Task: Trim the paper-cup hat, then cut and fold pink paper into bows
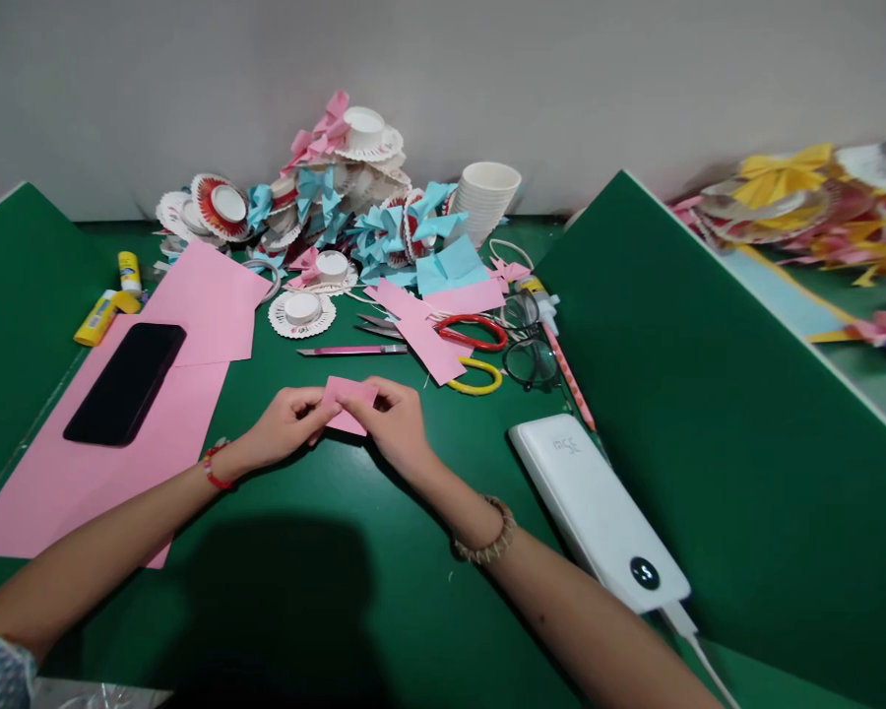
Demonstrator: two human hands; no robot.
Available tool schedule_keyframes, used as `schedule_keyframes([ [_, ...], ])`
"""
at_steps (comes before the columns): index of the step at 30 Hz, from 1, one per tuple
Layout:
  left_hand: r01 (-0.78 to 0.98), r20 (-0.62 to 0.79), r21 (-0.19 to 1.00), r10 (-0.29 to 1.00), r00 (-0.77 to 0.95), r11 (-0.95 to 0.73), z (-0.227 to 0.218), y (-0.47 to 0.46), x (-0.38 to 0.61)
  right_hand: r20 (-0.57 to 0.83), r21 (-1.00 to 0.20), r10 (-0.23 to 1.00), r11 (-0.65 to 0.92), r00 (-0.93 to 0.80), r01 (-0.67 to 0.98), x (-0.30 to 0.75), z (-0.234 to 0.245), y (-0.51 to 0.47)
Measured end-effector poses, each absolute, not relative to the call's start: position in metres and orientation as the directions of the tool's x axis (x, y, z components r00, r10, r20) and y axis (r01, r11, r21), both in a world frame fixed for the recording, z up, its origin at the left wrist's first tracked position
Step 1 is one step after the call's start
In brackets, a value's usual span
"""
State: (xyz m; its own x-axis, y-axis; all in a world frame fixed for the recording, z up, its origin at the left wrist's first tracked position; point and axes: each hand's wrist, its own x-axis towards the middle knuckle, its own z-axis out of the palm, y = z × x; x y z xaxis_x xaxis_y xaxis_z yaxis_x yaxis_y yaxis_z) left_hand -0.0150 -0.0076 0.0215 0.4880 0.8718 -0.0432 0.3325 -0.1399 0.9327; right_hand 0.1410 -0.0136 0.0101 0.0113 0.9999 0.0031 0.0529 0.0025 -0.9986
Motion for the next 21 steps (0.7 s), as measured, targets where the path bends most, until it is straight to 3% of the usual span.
schedule_keyframes([
  [6,0.254,-0.060,0.963,0.855,0.515,-0.085,0.0198,-0.0062,-0.0163,-0.027,-1.000,0.996,-0.027,0.079,-0.005,0.1415,0.0087,-0.0124],
  [11,0.132,0.000,0.989,0.910,0.415,-0.061,0.0156,-0.0047,-0.0166,-0.021,-0.999,1.000,-0.021,-0.003,-0.048,0.1412,0.0080,-0.0131],
  [17,0.173,0.167,0.961,0.953,0.252,-0.214,0.0149,-0.0032,-0.0180,0.034,-0.999,0.995,0.034,-0.090,-0.005,0.1400,0.0049,-0.0146],
  [21,0.268,0.253,0.905,0.925,0.283,-0.330,0.0161,-0.0031,-0.0174,0.092,-0.993,0.993,0.097,-0.079,0.060,0.1407,0.0052,-0.0154],
])
